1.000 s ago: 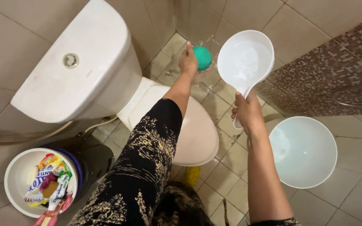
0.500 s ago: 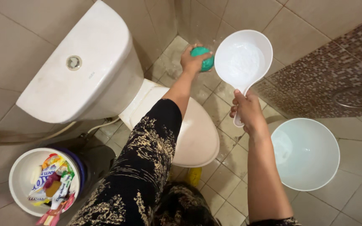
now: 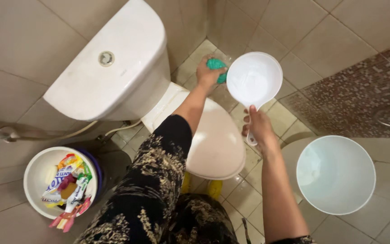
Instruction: The person cleans a plastic ball, a bar of soap, several toothbrushes, and a tube of toothpaste by rinsing them with water from a scoop over a toilet, then places them into wall-mounted storage or a bucket.
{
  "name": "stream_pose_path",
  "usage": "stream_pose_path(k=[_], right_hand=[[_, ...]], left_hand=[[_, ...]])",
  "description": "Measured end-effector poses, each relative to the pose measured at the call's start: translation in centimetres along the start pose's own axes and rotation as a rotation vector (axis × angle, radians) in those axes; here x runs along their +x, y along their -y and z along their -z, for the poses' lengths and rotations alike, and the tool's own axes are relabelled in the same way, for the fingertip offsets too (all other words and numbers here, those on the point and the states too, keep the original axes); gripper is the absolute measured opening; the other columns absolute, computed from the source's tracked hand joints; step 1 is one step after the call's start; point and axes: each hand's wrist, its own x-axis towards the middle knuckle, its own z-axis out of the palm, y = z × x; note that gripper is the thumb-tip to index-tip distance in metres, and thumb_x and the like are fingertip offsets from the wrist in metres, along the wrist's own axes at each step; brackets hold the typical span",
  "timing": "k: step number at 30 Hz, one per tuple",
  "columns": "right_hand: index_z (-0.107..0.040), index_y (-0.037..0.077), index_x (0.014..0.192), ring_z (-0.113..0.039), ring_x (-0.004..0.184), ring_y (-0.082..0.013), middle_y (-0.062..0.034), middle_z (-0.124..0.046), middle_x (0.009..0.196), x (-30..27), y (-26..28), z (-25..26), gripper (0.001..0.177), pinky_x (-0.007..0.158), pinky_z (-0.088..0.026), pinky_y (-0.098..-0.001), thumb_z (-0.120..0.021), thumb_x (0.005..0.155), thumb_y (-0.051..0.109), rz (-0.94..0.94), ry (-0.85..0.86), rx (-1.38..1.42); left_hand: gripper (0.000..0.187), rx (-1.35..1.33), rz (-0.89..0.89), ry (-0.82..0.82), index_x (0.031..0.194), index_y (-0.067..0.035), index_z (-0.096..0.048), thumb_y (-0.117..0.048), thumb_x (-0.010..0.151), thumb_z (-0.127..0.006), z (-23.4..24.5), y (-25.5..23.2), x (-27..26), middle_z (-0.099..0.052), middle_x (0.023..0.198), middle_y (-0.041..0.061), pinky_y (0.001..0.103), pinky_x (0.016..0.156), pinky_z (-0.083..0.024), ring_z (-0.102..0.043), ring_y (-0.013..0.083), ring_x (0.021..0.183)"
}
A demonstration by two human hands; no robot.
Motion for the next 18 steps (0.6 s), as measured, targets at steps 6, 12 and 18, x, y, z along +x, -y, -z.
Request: stream_pose_path(k=[6,12,18], right_hand=[[-0.056,0.001,0.118,-0.048,0.055,-0.0154,-0.0052,-0.05,0.083,1.7,-12.3,-1.5,0.047,0.049,-0.045,-0.0313,-0.052,0.103,0.046,-0.128,0.107,-0.04],[-0.06,-0.001,0.119,-0.055,0.063,-0.0171,-0.0057,-0.054,0.086,1.8,-23.0,-4.0,0.05,0.057,-0.053,-0.0334,-0.055,0.101,0.045,-0.331,0.196,-0.108],[-0.046,0.002,0.135,-0.065,0.093,-0.0214,-0.0131,-0.068,0.111,3.2,-28.0,-6.3,0.06,0.077,-0.057,-0.0384,-0.054,0.099,0.05,-0.319,0.308,-0.237]], left_hand=[[0.075,-0.638,0.272,0.165,0.133,-0.01,-0.041,0.005,0.072,-0.081,8.8,-1.1,-2.3,-0.055,0.125,0.019,0.053,0.068,-0.069,-0.07,0.0403,0.101],[0.067,-0.901,0.239,0.323,0.138,-0.01,-0.046,0.007,0.077,-0.068,14.6,-2.0,-6.0,-0.051,0.132,0.017,0.056,0.075,-0.068,-0.064,0.0381,0.112],[0.067,-0.829,0.15,0.346,0.138,-0.01,-0.055,0.008,0.078,-0.075,18.2,-3.3,-9.8,-0.059,0.133,0.015,0.048,0.085,-0.067,-0.065,0.0309,0.117]])
